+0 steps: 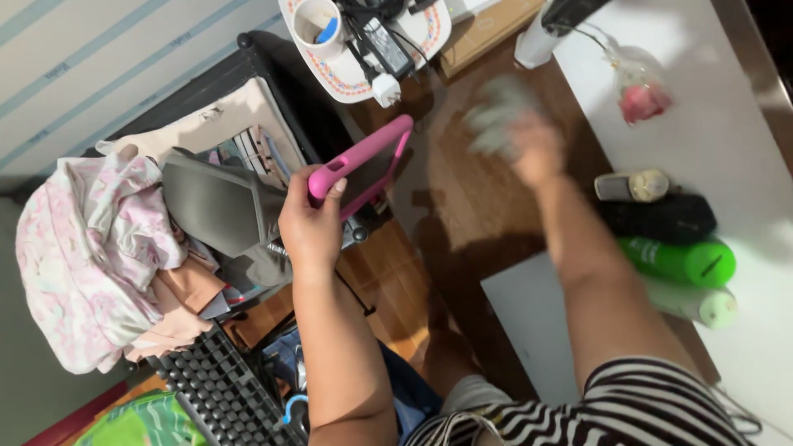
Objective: The recorder is seen cleaning a room, including wiping surfaces and organizing objects.
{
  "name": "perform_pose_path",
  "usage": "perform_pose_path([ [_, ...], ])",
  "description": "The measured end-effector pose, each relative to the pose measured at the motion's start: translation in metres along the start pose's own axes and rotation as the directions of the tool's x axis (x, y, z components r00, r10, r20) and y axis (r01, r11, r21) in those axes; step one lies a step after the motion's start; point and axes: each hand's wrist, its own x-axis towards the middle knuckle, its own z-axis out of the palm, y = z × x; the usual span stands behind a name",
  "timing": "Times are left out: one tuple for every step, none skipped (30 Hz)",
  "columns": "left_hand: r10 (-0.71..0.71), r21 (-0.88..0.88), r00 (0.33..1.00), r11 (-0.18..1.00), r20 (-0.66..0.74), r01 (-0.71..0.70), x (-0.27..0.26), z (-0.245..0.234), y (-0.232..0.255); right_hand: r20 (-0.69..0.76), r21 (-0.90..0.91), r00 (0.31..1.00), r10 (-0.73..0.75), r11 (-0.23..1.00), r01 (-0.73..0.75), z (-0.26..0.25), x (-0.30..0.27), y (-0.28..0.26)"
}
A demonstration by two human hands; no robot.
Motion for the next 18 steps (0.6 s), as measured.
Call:
perform_pose_path([
  [0.008, -0.011, 1.0, 1.0, 0.001, -0.008, -0.002, 0.0, 0.001, 0.095, 0.374, 0.792, 0.603, 0.715, -0.59, -0.056, 0.013, -0.025],
  [0.02, -0.026, 1.0, 0.999, -0.01, -0.02, -0.001, 0.0, 0.003, 0.384, 0.564, 0.299, 0.874, 0.034, -0.825, -0.122, 0.02, -0.048],
  [0.025, -0.03, 1.0, 0.999, -0.013, -0.025, -0.002, 0.0, 0.005, 0.379, 0.568, 0.303, 0.875, 0.038, -0.822, -0.049, 0.003, -0.001],
  [0.024, -0.012, 1.0, 1.0, -0.017, -0.024, -0.004, -0.002, 0.006, -0.102, 0.312, 0.568, 0.817, 0.568, -0.761, 0.01, -0.036, 0.042],
  [0.023, 0.006, 1.0, 1.0, -0.02, -0.023, -0.006, -0.003, 0.007, -0.426, -0.172, 0.796, 0.43, 0.825, -0.538, 0.054, -0.086, 0.078],
  [0.023, 0.005, 1.0, 1.0, -0.018, -0.023, -0.006, -0.004, 0.01, -0.426, -0.174, 0.796, 0.431, 0.824, -0.539, 0.085, -0.09, 0.075],
  [0.004, -0.016, 1.0, 1.0, -0.012, -0.005, -0.006, -0.004, 0.012, -0.474, -0.137, 0.659, 0.584, 0.69, -0.71, 0.118, -0.094, 0.073],
  [-0.022, -0.031, 1.0, 0.999, -0.007, 0.022, -0.009, -0.005, 0.014, -0.504, -0.092, 0.496, 0.707, 0.527, -0.845, 0.152, -0.102, 0.067],
  [-0.031, -0.027, 0.999, 0.999, -0.007, 0.031, -0.012, -0.006, 0.013, -0.497, -0.097, 0.501, 0.709, 0.528, -0.844, 0.152, -0.088, 0.04],
  [0.032, -0.026, 0.999, 0.999, -0.018, -0.032, -0.013, -0.007, 0.011, -0.444, -0.085, 0.488, 0.752, 0.507, -0.858, 0.153, -0.073, 0.012],
  [0.095, -0.026, 0.995, 0.995, -0.029, -0.096, -0.014, -0.009, 0.01, -0.389, -0.075, 0.472, 0.791, 0.484, -0.872, 0.155, -0.058, -0.015],
  [0.099, -0.026, 0.995, 0.995, -0.027, -0.1, -0.014, -0.009, 0.013, -0.391, -0.072, 0.469, 0.792, 0.481, -0.874, 0.176, -0.046, -0.028],
  [0.081, -0.035, 0.996, 0.996, -0.03, -0.082, -0.014, -0.01, 0.017, -0.393, 0.185, 0.553, 0.734, 0.653, -0.735, 0.197, -0.034, -0.04],
  [0.054, -0.04, 0.998, 0.998, -0.031, -0.055, -0.017, -0.011, 0.019, -0.413, 0.42, 0.625, 0.663, 0.747, -0.515, 0.218, -0.027, -0.056],
  [0.05, -0.036, 0.998, 0.998, -0.028, -0.051, -0.019, -0.011, 0.016, -0.408, 0.421, 0.625, 0.666, 0.744, -0.518, 0.204, -0.031, -0.084],
  [0.075, -0.062, 0.997, 0.995, -0.032, -0.077, -0.022, -0.011, 0.014, -0.233, 0.599, 0.707, 0.668, 0.671, -0.437, 0.188, -0.034, -0.109],
  [0.1, -0.087, 0.994, 0.991, -0.038, -0.103, -0.024, -0.01, 0.014, -0.064, 0.752, 0.785, 0.617, 0.547, -0.369, 0.171, -0.037, -0.134],
  [0.108, -0.094, 0.994, 0.989, -0.035, -0.111, -0.024, -0.01, 0.014, -0.073, 0.75, 0.781, 0.62, 0.551, -0.367, 0.161, -0.06, -0.151],
])
